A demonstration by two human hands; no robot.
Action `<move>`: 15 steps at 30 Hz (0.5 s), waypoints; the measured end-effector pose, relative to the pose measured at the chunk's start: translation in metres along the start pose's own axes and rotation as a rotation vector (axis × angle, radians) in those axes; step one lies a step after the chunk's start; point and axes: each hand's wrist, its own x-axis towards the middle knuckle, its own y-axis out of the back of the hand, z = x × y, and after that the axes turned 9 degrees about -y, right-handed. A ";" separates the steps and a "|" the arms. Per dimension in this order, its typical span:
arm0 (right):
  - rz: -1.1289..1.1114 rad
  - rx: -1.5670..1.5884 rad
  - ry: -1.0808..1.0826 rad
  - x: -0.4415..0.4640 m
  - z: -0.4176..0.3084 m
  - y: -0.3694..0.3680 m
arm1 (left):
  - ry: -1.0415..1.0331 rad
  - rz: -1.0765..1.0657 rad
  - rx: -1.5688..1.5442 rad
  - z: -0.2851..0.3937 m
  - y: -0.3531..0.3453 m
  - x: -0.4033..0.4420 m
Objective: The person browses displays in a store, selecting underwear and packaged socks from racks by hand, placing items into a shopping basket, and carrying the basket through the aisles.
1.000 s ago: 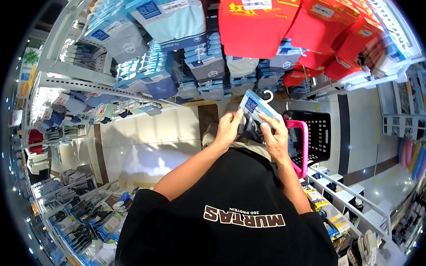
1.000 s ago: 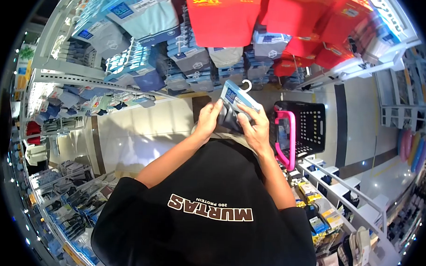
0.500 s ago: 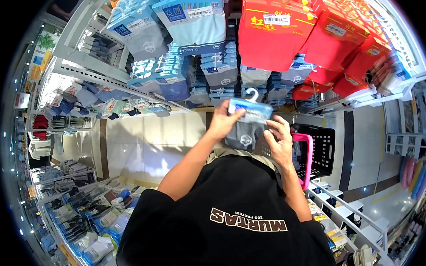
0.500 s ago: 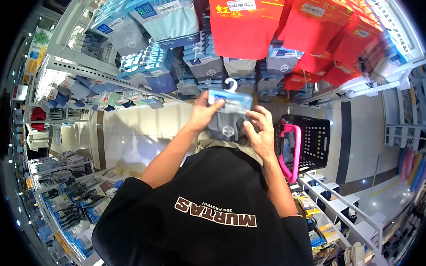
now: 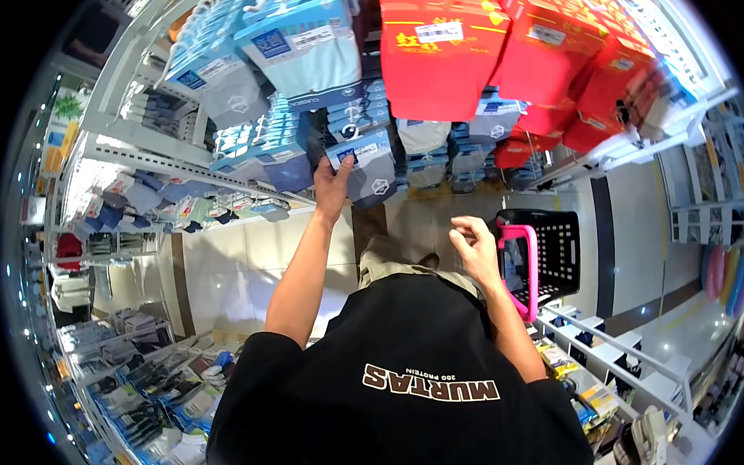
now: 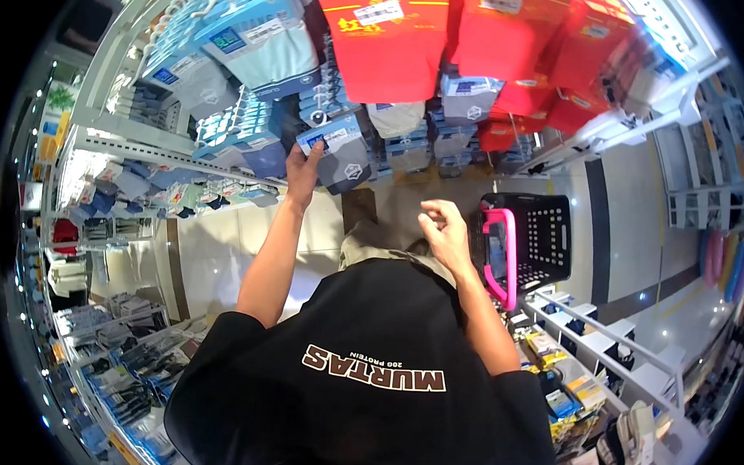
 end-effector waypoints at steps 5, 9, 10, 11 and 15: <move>0.018 0.018 -0.027 0.044 -0.003 -0.009 | -0.184 -0.005 0.025 -0.026 -0.005 0.007; 0.067 -0.010 0.063 0.108 -0.014 -0.009 | -0.211 0.149 0.258 -0.038 -0.001 -0.003; 0.093 -0.007 0.111 0.123 -0.017 -0.011 | -0.181 0.217 0.337 -0.041 0.002 -0.013; 0.118 0.026 0.109 0.138 -0.022 -0.016 | -0.198 0.234 0.408 -0.062 0.012 -0.024; 0.277 0.056 0.218 0.187 -0.044 -0.032 | 0.019 0.013 0.511 -0.111 0.035 -0.093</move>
